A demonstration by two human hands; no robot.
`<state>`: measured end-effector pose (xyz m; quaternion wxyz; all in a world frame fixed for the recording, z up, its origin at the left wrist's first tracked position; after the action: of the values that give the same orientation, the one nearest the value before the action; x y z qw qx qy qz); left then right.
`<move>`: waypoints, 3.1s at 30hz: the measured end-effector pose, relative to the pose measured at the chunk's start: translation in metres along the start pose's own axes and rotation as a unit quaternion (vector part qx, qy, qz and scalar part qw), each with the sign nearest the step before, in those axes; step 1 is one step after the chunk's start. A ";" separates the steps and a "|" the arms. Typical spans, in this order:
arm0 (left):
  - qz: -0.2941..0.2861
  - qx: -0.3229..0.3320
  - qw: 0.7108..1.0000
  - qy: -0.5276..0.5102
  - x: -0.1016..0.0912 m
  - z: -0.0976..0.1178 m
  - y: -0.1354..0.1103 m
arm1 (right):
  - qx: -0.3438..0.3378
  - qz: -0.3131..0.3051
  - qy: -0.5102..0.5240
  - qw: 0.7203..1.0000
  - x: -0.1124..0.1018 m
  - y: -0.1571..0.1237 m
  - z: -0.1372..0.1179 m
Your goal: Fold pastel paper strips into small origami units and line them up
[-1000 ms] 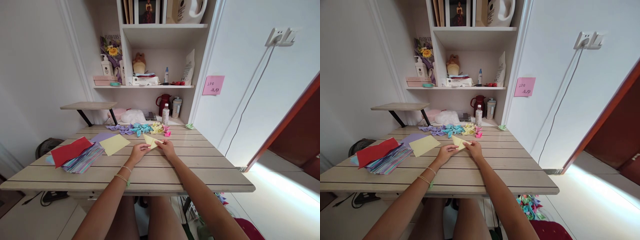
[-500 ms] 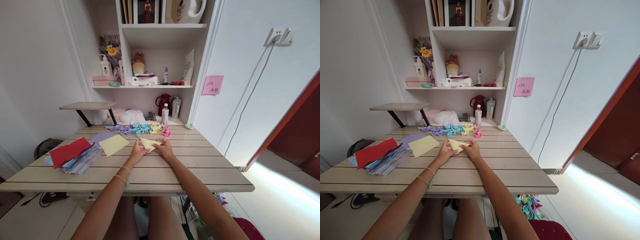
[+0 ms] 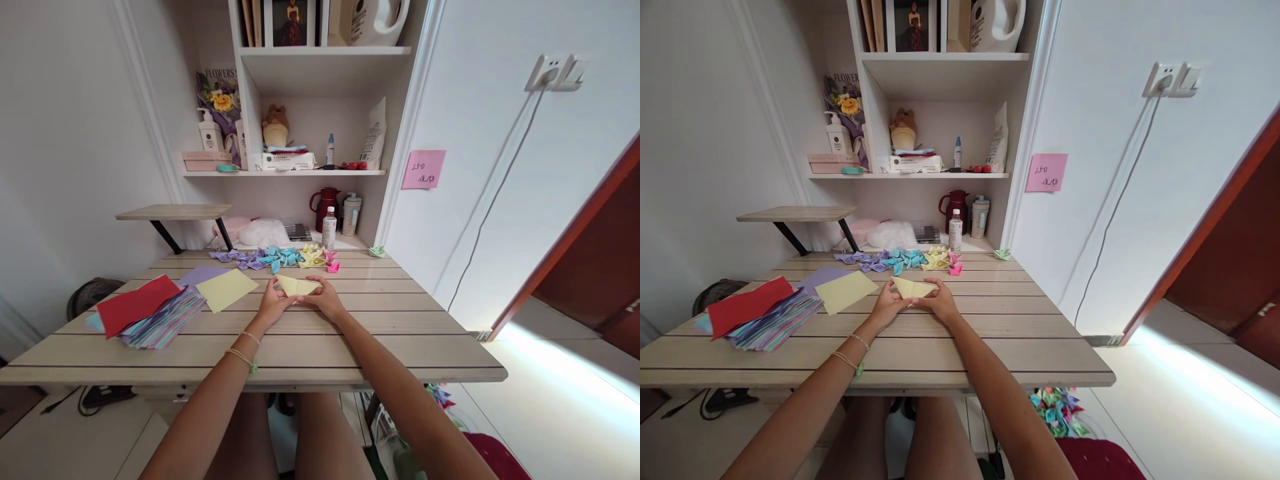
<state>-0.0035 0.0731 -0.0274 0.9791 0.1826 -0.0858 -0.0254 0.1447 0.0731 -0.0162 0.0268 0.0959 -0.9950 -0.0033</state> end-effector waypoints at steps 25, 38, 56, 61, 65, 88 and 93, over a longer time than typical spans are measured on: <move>-0.089 -0.001 0.996 0.023 0.016 0.008 -0.002 | 0.062 -0.118 0.122 0.984 0.009 -0.003 -0.010; -0.049 -0.012 0.999 -0.020 0.009 0.008 -0.001 | 0.080 -0.169 0.145 0.971 0.022 -0.012 -0.009; -0.023 -0.027 0.999 -0.006 0.004 0.005 -0.003 | 0.052 -0.092 0.090 0.990 0.014 -0.003 -0.004; -0.029 -0.029 0.999 -0.006 0.005 0.005 -0.003 | 0.044 -0.090 0.092 0.991 0.015 -0.001 -0.006; -0.026 -0.033 0.999 -0.013 0.005 0.004 -0.003 | 0.040 -0.087 0.101 0.990 0.013 -0.003 -0.008; -0.016 -0.054 0.997 -0.055 0.006 0.001 -0.002 | -0.013 0.014 -0.052 0.998 -0.001 0.004 -0.003; -0.045 -0.070 0.996 -0.042 0.011 -0.001 -0.006 | -0.083 0.063 -0.093 0.990 -0.011 0.001 -0.018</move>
<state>0.0073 0.0671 -0.0286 0.9828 0.1164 -0.1169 -0.0834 0.1560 0.0760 0.0015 -0.0578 0.0294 -0.9935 -0.0931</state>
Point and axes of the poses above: each hand's wrist, its own y-axis towards the middle knuckle, its own x-axis out of the palm, z = x × y, the point moved 9 cm from there along y, towards the middle knuckle, and after that the axes turned 12 degrees about x, right-handed, at the moved point
